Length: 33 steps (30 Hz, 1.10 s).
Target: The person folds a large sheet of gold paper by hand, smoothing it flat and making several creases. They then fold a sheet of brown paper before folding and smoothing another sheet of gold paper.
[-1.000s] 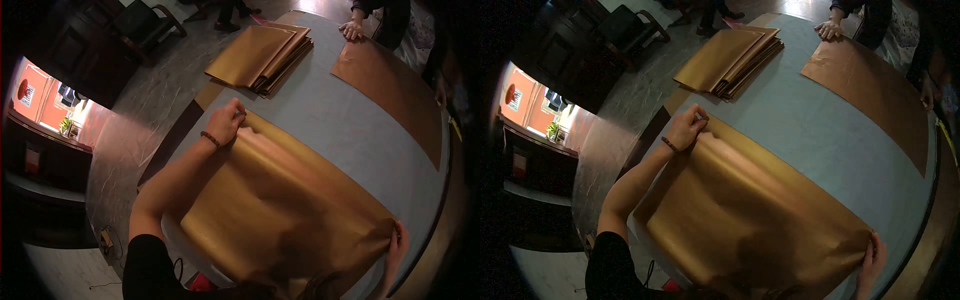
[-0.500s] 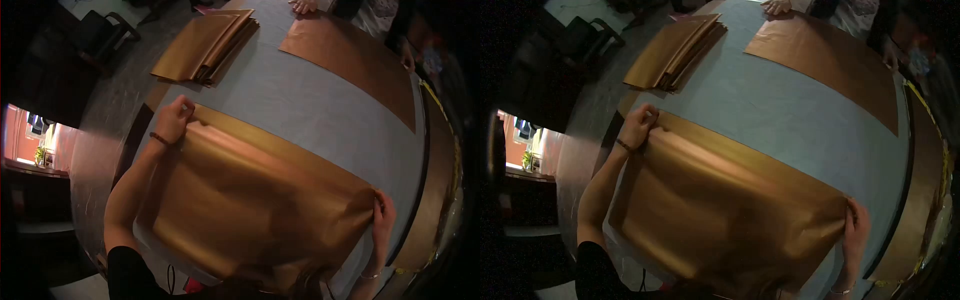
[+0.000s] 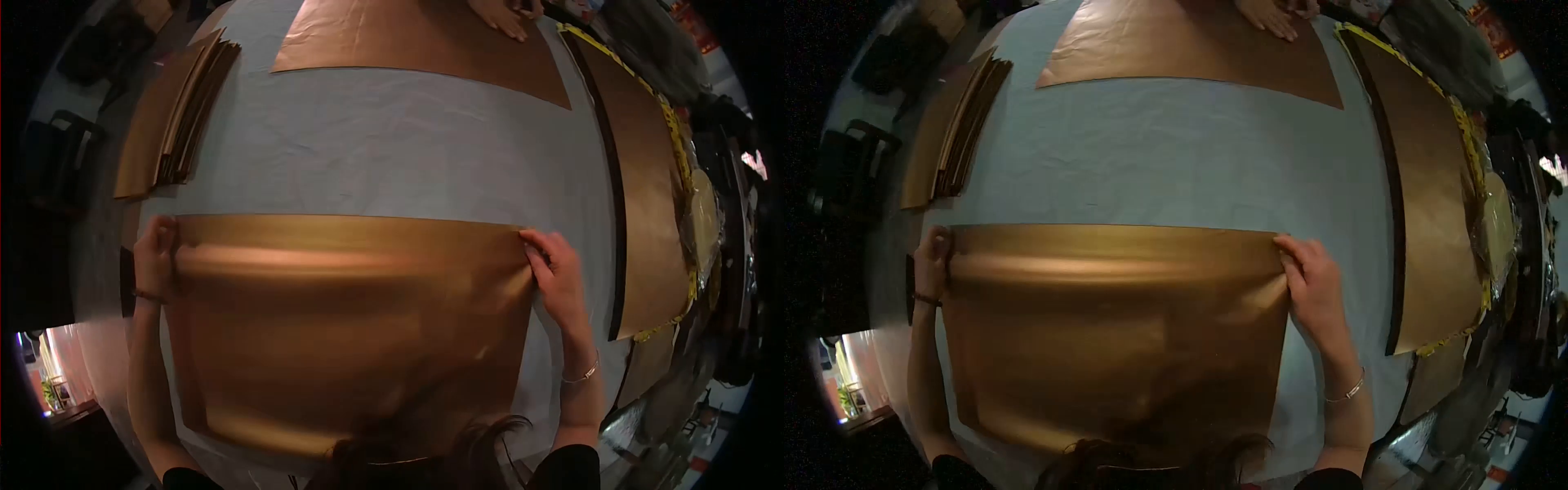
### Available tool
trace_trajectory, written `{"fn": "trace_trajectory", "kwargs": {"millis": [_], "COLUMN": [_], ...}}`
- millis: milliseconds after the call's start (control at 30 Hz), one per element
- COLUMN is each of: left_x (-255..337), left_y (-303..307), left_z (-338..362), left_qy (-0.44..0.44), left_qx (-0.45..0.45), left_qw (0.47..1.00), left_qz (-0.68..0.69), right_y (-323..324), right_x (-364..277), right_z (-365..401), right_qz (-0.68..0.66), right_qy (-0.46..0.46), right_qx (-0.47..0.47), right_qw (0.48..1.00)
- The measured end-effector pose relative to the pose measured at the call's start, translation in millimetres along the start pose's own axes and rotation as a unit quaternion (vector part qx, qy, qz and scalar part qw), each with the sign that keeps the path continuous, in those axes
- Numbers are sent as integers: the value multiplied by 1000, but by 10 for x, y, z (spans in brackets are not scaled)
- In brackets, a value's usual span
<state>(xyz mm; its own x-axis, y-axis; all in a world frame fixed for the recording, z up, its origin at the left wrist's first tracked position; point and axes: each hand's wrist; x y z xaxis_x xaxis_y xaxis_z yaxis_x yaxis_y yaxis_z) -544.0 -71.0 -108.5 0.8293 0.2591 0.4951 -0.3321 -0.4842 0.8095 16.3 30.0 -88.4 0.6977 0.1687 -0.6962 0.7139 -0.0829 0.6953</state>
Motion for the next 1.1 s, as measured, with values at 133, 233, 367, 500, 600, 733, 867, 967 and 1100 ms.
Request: {"fn": "trace_trajectory", "kwargs": {"millis": [133, 233, 367, 500, 600, 733, 867, 967, 1100], "left_x": [44, -148, -96, -280, -307, -232, -227, -189, -249], "left_y": [-13, -36, 0, -70, 21, -4, 13, 4, -5], "left_z": [-3, -8, -30, -12, -56, -38, -52, -37, -45], "left_qy": [34, 0, 13, -20, -4, -24, -6, 5, -31], "left_qx": [-19, 0, -16, 18, -43, -18, -27, -30, -30], "left_qw": [999, 999, 1000, 999, 999, 1000, 1000, 1000, 999], "left_qz": [17, 47, 10, 24, -26, 6, 8, -1, -1], "right_y": [13, 36, 14, 27, 45, 76, 60, 45, 42], "right_x": [26, -52, -6, 6, -10, -83, -34, -2, -14], "right_z": [7, 8, 29, 14, -7, -40, -8, 8, 45], "right_qz": [16, -34, -51, -66, -80, -121, -115, -78, -65], "right_qy": [20, -107, -80, -115, -130, -202, -179, -146, -122], "right_qx": [2, -2, 33, 22, 12, -12, -4, 8, 20], "right_qw": [1000, 994, 995, 991, 988, 972, 977, 986, 990]}}
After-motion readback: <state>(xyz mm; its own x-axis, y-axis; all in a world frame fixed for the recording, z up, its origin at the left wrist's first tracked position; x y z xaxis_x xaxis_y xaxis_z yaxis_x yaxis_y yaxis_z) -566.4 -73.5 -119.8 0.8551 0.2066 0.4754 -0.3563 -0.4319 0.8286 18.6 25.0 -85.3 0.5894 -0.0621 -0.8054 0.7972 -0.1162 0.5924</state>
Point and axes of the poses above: each hand's wrist, its own z-axis away from the middle knuckle, its own y-axis out of the back of the hand, x = y × z, and after that the axes turned 13 degrees about x, right-handed
